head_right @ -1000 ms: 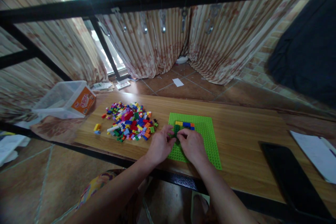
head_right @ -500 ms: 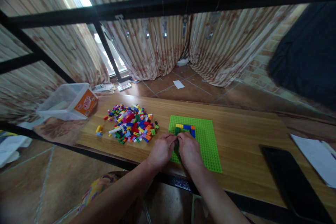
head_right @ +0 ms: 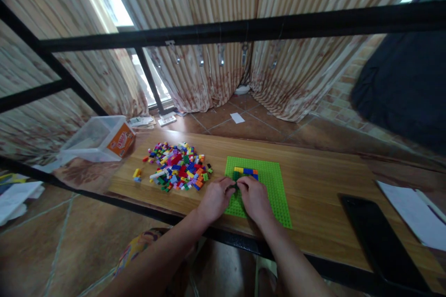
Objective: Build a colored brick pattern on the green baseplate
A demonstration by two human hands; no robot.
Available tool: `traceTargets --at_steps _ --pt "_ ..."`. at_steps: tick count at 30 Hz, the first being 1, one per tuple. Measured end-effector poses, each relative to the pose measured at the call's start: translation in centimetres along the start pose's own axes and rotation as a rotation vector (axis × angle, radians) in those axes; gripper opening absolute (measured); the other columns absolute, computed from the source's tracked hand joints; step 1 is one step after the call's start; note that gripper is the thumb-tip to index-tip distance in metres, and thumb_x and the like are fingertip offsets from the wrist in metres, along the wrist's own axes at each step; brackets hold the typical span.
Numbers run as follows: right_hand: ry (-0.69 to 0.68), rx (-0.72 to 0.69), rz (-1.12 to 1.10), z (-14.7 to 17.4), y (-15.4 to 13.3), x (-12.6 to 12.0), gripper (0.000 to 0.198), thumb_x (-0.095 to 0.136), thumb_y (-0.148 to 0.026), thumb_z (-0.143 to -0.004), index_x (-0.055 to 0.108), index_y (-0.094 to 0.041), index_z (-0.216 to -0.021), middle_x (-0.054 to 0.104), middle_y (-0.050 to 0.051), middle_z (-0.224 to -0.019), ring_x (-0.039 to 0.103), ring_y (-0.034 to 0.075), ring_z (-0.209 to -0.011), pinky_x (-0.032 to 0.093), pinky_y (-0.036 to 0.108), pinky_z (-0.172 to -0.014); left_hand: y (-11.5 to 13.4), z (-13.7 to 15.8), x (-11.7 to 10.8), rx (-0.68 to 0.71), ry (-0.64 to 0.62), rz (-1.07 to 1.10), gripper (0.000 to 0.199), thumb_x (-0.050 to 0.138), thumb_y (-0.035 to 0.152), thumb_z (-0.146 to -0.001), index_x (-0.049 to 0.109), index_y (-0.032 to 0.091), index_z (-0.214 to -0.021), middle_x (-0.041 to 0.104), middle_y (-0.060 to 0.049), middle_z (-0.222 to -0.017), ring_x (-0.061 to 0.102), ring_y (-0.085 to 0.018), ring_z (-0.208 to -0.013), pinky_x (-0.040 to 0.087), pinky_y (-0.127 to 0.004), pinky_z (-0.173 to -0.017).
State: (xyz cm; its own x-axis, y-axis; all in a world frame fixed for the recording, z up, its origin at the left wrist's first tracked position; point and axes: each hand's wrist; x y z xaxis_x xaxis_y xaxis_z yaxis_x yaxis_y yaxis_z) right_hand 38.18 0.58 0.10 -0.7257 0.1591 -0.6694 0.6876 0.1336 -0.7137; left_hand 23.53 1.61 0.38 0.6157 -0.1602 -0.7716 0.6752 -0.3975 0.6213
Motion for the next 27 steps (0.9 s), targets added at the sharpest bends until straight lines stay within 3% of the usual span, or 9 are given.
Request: traceTargets --at_steps 8,14,20,27 --pt "0.098 0.127 -0.007 -0.4 0.3 -1.7 0.027 0.047 -0.035 -0.084 0.07 -0.021 -0.084 0.072 0.005 -0.08 0.065 0.021 -0.071 0.047 0.034 -0.071 -0.6 -0.9 -2.0 -0.128 0.098 0.096 0.025 0.051 0.007 -0.082 0.068 0.017 -0.097 0.071 -0.005 -0.096 0.066 -0.015 -0.086 0.051 -0.028 -0.085" --pt "0.016 -0.017 0.141 -0.4 0.6 -0.6 0.029 0.043 -0.024 -0.087 0.072 -0.021 -0.091 0.072 0.008 -0.093 0.066 0.021 -0.086 0.047 0.035 -0.082 -0.5 -1.2 -1.5 -0.048 0.095 0.058 0.026 0.05 0.01 -0.084 0.068 0.019 -0.1 0.069 -0.004 -0.096 0.064 -0.015 -0.085 0.051 -0.027 -0.083" --pt "-0.049 -0.107 0.236 0.0 0.6 -0.4 0.033 0.039 -0.019 -0.09 0.072 -0.02 -0.096 0.069 0.008 -0.09 0.064 0.02 -0.082 0.048 0.032 -0.078 -0.3 -1.0 -0.9 0.06 0.007 -0.099 0.026 0.043 0.013 -0.089 0.067 0.018 -0.095 0.067 -0.006 -0.09 0.063 -0.018 -0.087 0.051 -0.028 -0.081" --pt "-0.066 -0.146 0.333 0.3 0.7 -0.1 0.034 0.037 -0.015 -0.091 0.071 -0.019 -0.094 0.067 0.008 -0.089 0.062 0.019 -0.082 0.047 0.03 -0.077 -0.3 -0.7 -0.5 0.064 -0.022 -0.246 0.023 0.04 0.015 -0.092 0.063 0.017 -0.092 0.065 -0.007 -0.094 0.06 -0.019 -0.088 0.05 -0.029 -0.082"
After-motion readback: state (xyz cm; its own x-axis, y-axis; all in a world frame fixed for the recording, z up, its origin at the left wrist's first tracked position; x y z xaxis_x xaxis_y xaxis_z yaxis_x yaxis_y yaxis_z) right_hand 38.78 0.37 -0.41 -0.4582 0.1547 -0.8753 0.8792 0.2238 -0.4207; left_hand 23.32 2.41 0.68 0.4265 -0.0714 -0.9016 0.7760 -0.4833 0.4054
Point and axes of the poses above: each hand's wrist, its own z-axis away from the middle knuckle, its own x-axis out of the palm, y = z × x
